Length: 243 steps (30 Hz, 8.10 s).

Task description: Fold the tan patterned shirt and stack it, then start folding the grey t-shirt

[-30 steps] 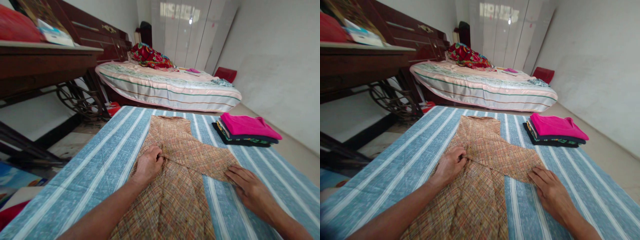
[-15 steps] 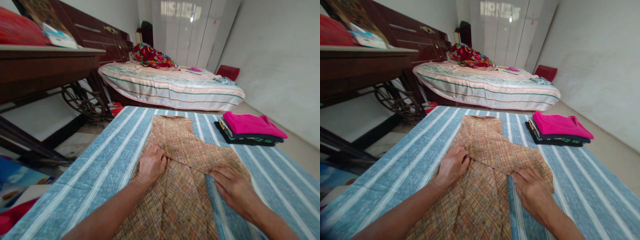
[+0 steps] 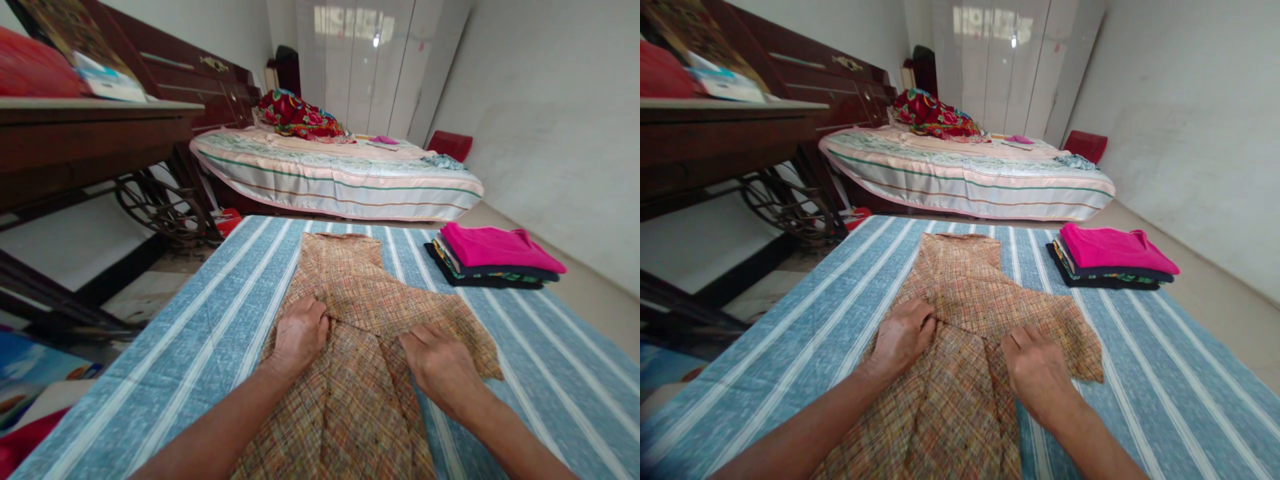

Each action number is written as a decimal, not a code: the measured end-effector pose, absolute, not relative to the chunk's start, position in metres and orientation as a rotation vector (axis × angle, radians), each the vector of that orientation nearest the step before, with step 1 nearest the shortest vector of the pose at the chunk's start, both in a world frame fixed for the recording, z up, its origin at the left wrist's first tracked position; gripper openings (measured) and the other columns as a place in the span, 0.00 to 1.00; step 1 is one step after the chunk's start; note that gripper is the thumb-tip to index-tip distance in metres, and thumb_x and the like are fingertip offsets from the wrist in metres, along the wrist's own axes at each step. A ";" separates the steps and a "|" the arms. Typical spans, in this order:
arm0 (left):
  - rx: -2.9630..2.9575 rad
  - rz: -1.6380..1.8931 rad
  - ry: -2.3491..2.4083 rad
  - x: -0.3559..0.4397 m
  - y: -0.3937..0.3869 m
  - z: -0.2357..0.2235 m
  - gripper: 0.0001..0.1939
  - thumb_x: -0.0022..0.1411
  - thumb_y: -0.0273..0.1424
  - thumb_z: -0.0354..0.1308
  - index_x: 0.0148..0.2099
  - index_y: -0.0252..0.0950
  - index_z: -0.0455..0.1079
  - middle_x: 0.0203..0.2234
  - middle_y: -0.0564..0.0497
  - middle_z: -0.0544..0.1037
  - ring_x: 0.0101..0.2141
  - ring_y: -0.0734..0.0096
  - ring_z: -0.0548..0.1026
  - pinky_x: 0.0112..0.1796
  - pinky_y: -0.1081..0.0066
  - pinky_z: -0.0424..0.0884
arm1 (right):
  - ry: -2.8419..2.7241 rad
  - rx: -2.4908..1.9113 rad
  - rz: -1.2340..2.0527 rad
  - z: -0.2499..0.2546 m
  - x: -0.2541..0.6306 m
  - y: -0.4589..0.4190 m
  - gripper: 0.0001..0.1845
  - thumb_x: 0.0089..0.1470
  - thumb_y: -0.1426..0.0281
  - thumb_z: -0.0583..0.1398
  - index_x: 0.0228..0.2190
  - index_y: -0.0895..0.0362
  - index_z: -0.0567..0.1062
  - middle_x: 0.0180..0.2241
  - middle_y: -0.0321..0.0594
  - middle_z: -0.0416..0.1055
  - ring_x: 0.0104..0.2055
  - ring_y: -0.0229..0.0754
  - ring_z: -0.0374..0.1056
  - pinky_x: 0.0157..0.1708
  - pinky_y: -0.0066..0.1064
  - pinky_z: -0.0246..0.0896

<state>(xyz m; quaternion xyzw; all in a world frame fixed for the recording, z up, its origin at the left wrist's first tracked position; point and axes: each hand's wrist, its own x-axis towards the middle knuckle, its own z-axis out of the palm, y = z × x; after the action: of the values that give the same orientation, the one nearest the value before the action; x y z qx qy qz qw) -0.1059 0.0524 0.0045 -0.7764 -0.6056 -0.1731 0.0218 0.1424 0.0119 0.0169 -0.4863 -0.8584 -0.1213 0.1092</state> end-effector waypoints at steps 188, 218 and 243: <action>-2.394 -0.233 -2.012 -0.034 0.147 -0.009 0.46 0.53 0.62 0.41 0.64 0.36 0.52 0.63 0.42 0.54 0.63 0.51 0.49 0.58 0.50 0.47 | -2.352 -1.615 0.150 -0.011 0.145 0.106 0.25 0.62 0.64 0.48 0.57 0.63 0.61 0.60 0.51 0.57 0.62 0.47 0.49 0.59 0.40 0.43; -2.417 -0.271 -2.024 -0.033 0.142 -0.007 0.47 0.53 0.63 0.39 0.64 0.35 0.52 0.63 0.42 0.55 0.62 0.52 0.49 0.58 0.50 0.45 | -2.429 -1.631 0.122 -0.015 0.153 0.022 0.39 0.58 0.48 0.47 0.61 0.61 0.55 0.64 0.53 0.45 0.66 0.53 0.39 0.60 0.51 0.40; -1.837 -0.553 -2.619 -0.146 0.214 0.035 0.16 0.61 0.31 0.50 0.46 0.26 0.71 0.40 0.34 0.77 0.43 0.52 0.75 0.38 0.63 0.70 | -2.467 -1.459 0.067 -0.039 0.144 0.005 0.36 0.57 0.47 0.48 0.61 0.51 0.56 0.64 0.45 0.46 0.65 0.53 0.42 0.59 0.54 0.45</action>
<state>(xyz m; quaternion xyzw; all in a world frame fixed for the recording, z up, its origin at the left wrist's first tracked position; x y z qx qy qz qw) -0.1464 0.2136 0.0348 -0.5650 -0.8056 -0.1701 -0.0524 0.1444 0.0049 -0.0385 -0.5041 -0.8524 0.0231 0.1366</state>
